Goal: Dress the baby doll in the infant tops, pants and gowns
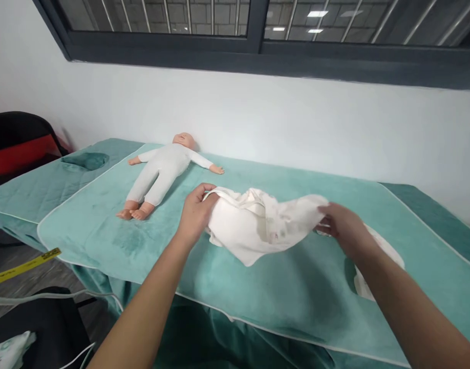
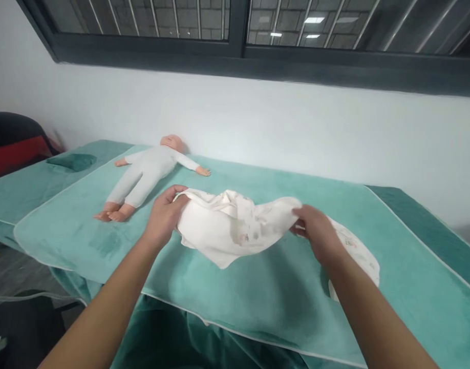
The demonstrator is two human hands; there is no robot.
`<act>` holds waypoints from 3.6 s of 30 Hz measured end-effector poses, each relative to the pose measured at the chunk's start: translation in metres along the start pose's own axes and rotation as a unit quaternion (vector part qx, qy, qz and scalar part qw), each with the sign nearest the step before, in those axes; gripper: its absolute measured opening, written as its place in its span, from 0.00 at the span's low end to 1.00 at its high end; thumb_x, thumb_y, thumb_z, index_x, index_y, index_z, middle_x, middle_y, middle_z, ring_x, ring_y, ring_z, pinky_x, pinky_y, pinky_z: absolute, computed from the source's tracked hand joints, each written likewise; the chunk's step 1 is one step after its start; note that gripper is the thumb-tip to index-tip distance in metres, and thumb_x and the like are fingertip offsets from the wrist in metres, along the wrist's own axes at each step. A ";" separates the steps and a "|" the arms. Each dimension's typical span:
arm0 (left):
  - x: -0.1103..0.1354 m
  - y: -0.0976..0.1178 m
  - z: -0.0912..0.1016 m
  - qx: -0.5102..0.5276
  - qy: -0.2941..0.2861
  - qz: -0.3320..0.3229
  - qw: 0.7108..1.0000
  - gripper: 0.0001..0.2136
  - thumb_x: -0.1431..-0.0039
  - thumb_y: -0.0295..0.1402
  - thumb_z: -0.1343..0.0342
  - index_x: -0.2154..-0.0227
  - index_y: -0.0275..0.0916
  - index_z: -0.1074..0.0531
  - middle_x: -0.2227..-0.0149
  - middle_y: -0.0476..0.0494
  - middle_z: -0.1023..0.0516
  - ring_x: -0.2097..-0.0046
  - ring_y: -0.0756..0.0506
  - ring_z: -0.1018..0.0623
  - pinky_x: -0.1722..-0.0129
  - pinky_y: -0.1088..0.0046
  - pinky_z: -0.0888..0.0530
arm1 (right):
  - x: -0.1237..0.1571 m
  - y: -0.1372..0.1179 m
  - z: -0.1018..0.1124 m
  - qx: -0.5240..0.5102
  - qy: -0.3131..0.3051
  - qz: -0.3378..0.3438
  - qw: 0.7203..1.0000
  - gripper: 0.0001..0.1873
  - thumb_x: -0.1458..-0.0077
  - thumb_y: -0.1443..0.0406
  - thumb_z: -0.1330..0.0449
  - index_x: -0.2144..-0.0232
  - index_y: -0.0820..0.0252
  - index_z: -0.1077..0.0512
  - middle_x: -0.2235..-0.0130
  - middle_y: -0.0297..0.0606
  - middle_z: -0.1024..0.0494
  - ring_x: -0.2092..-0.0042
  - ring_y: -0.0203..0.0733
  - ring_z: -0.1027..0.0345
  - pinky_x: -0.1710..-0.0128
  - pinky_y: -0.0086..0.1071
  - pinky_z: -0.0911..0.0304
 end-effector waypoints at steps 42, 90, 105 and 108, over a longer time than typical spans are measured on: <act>0.061 0.141 0.045 -0.376 0.103 -0.204 0.898 0.11 0.46 0.28 0.48 0.62 0.44 0.25 0.64 0.54 0.20 0.64 0.49 0.24 0.67 0.77 0.32 | 0.049 -0.155 -0.030 0.428 0.114 0.202 0.873 0.16 0.56 0.72 0.47 0.69 0.52 0.24 0.68 0.32 0.21 0.69 0.39 0.31 0.74 0.29 0.41; -0.128 -0.124 -0.084 -0.579 -0.141 -0.119 0.794 0.25 0.31 0.38 0.64 0.36 0.35 0.44 0.36 0.34 0.37 0.36 0.37 0.38 0.38 0.59 0.39 | -0.111 0.128 -0.161 0.652 -0.147 0.077 0.740 0.30 0.34 0.56 0.60 0.35 0.62 0.46 0.31 0.42 0.47 0.33 0.49 0.52 0.41 0.46 0.40; -0.092 -0.122 -0.081 -0.601 -0.138 -0.124 0.777 0.26 0.33 0.41 0.64 0.36 0.38 0.42 0.32 0.37 0.44 0.33 0.35 0.42 0.36 0.51 0.44 | -0.061 0.127 -0.185 0.686 -0.146 0.118 0.703 0.32 0.33 0.57 0.61 0.35 0.73 0.45 0.32 0.53 0.46 0.31 0.52 0.56 0.35 0.48 0.55; -0.080 -0.120 -0.078 -0.609 -0.140 -0.127 0.771 0.26 0.33 0.42 0.63 0.36 0.39 0.42 0.31 0.38 0.46 0.32 0.35 0.45 0.35 0.51 0.47 | -0.051 0.127 -0.185 0.682 -0.159 0.107 0.706 0.34 0.33 0.55 0.62 0.34 0.73 0.46 0.32 0.54 0.48 0.30 0.52 0.59 0.35 0.48 0.56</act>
Point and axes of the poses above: each hand's wrist, its own x-axis away from the middle knuckle, its own z-axis out of the back of the hand, y = z × x, the point moved 10 cm from there along -x, towards the middle knuckle
